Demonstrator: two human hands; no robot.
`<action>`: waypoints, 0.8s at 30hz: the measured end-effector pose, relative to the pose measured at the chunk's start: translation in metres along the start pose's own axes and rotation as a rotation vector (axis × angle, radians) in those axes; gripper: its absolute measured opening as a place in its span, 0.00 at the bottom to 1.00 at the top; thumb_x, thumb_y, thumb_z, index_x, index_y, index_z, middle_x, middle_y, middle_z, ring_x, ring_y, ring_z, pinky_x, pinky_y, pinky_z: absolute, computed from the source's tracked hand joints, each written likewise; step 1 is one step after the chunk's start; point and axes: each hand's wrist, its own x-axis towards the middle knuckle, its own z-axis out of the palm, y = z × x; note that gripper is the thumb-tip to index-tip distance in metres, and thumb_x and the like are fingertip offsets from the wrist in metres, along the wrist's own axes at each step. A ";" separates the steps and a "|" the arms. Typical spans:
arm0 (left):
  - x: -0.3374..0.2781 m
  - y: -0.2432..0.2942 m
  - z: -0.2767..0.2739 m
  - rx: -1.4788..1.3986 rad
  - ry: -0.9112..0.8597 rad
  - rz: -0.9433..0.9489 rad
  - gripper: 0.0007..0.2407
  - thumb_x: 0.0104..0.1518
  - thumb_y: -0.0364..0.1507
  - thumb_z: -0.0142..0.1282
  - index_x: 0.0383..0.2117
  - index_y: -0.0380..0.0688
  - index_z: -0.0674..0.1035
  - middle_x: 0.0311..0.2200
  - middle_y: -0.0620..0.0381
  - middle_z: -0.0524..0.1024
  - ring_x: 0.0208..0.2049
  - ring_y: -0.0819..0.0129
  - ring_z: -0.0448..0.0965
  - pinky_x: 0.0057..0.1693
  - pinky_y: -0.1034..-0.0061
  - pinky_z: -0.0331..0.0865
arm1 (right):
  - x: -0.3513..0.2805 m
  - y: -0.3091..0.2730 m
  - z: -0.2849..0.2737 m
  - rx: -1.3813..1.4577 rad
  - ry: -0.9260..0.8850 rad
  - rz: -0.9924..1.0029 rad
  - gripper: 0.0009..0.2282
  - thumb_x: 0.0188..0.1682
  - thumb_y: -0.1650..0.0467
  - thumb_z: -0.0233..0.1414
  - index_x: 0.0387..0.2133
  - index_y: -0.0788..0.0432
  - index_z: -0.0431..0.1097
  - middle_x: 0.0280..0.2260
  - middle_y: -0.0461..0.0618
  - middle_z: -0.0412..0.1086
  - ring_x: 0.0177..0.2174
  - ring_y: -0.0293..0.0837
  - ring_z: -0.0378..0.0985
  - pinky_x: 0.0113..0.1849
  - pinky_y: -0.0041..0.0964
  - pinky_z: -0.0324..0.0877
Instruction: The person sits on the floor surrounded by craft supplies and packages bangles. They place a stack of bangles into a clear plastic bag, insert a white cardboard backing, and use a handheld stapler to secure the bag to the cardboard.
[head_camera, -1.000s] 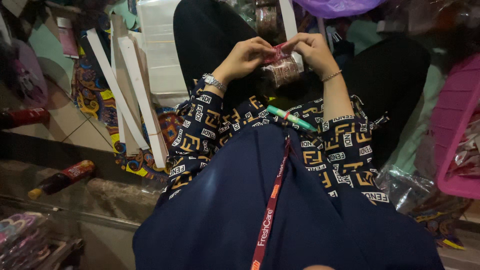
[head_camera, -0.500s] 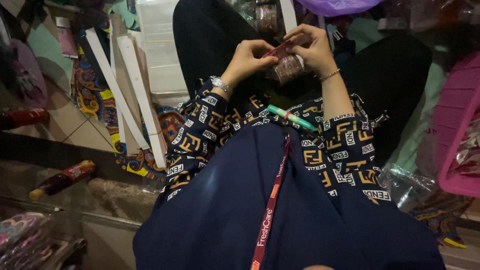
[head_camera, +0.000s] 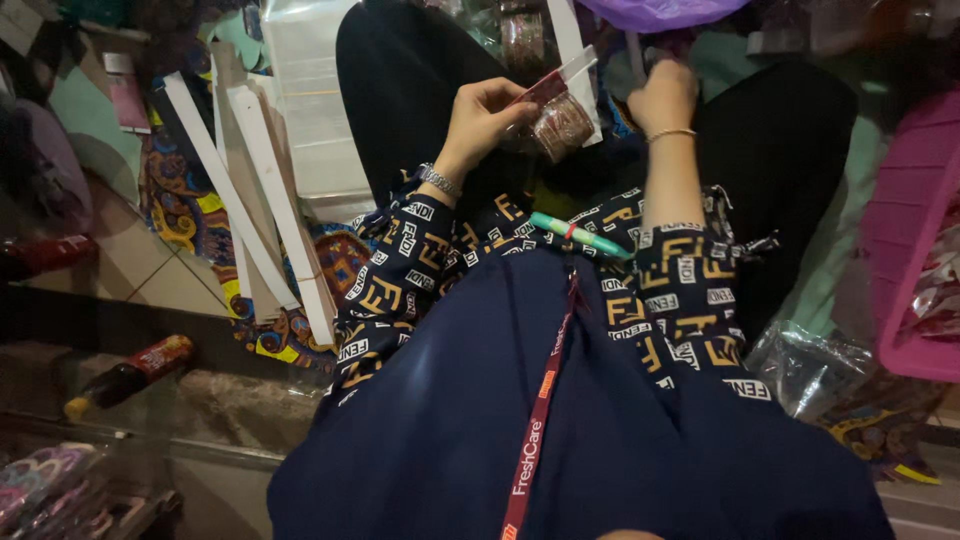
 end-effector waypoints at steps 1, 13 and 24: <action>0.000 0.000 -0.001 0.001 -0.002 0.000 0.03 0.52 0.24 0.68 0.29 0.41 0.85 0.25 0.59 0.83 0.25 0.80 0.79 0.33 0.87 0.73 | 0.004 -0.013 -0.004 0.002 0.000 0.001 0.06 0.39 0.73 0.58 0.25 0.67 0.74 0.28 0.67 0.75 0.31 0.69 0.79 0.36 0.58 0.75; 0.001 -0.005 -0.003 -0.015 0.076 0.076 0.03 0.53 0.26 0.69 0.29 0.43 0.85 0.25 0.61 0.82 0.27 0.79 0.78 0.36 0.86 0.72 | 0.022 -0.022 0.011 -0.151 -0.110 0.293 0.37 0.49 0.64 0.62 0.67 0.45 0.45 0.68 0.56 0.49 0.66 0.56 0.49 0.63 0.56 0.39; -0.005 0.004 0.010 0.082 0.103 0.129 0.02 0.53 0.24 0.67 0.28 0.41 0.85 0.25 0.62 0.82 0.27 0.82 0.77 0.36 0.87 0.72 | -0.067 -0.082 -0.089 0.980 0.574 -0.587 0.13 0.64 0.61 0.44 0.44 0.60 0.60 0.39 0.52 0.60 0.34 0.45 0.68 0.41 0.36 0.71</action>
